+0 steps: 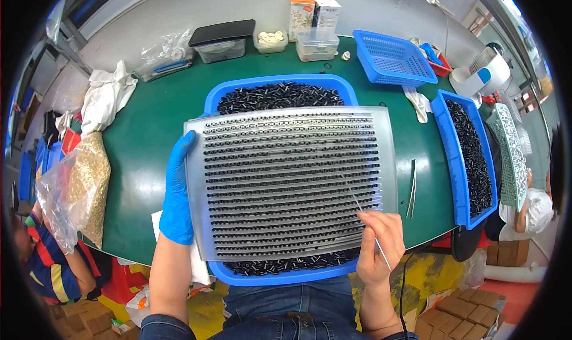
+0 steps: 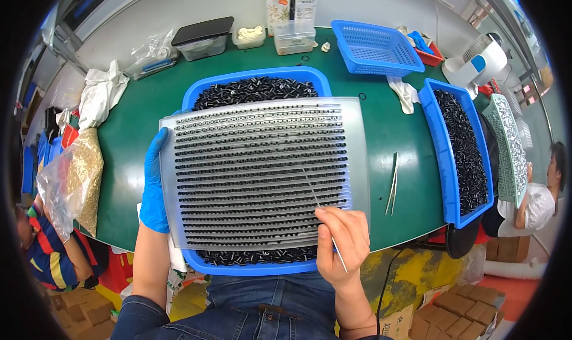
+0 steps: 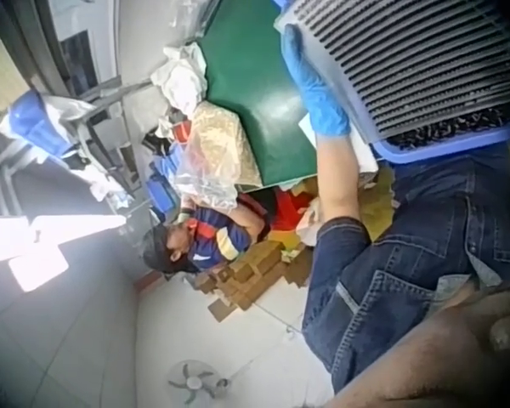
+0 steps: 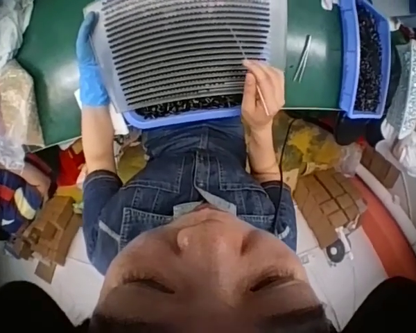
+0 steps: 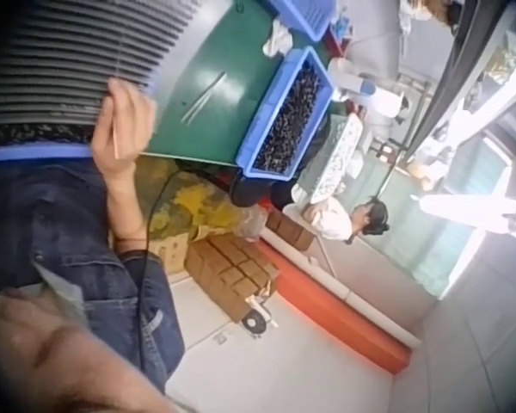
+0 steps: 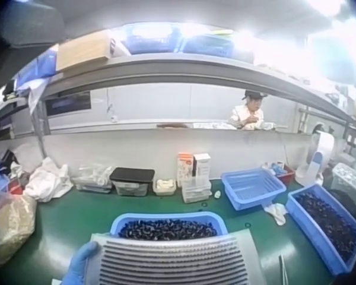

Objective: Sorting and arranging small black components into a template grid using a metal probe.

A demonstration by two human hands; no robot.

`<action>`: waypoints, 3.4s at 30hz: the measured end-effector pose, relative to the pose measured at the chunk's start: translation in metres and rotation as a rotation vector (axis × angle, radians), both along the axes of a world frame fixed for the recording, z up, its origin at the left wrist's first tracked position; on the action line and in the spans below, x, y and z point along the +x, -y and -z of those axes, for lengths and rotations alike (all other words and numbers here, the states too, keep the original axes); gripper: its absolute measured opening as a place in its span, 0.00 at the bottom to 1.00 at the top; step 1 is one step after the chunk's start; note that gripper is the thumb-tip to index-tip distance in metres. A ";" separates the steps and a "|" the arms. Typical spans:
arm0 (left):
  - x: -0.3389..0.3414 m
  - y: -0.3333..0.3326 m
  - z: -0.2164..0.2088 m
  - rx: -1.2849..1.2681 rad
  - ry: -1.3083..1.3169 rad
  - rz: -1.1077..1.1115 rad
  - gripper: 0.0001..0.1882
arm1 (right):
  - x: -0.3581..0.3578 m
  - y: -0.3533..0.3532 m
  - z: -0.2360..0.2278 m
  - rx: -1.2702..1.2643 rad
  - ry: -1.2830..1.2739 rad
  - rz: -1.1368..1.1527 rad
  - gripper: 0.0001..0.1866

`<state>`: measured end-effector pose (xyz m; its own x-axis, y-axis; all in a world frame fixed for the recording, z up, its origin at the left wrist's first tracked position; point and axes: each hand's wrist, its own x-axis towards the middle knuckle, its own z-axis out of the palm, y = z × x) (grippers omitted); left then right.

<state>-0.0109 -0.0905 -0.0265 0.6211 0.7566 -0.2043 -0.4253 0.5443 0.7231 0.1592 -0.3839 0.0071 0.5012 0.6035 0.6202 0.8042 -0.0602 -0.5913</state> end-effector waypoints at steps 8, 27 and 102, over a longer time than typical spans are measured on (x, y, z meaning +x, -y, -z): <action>0.003 -0.002 0.000 -0.008 0.051 -0.031 0.26 | -0.020 -0.014 -0.003 -0.063 0.011 -0.105 0.07; -0.001 -0.003 -0.001 0.021 0.032 0.044 0.25 | -0.066 -0.049 -0.012 -0.148 -0.016 -0.453 0.15; -0.002 -0.006 0.004 0.015 0.072 0.070 0.23 | -0.009 -0.110 -0.037 -0.271 0.203 -0.368 0.06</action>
<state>-0.0131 -0.0847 -0.0308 0.6850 0.7137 -0.1460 -0.4382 0.5638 0.7000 0.1503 -0.2743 0.0439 0.1101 0.8706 0.4794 0.8982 0.1194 -0.4232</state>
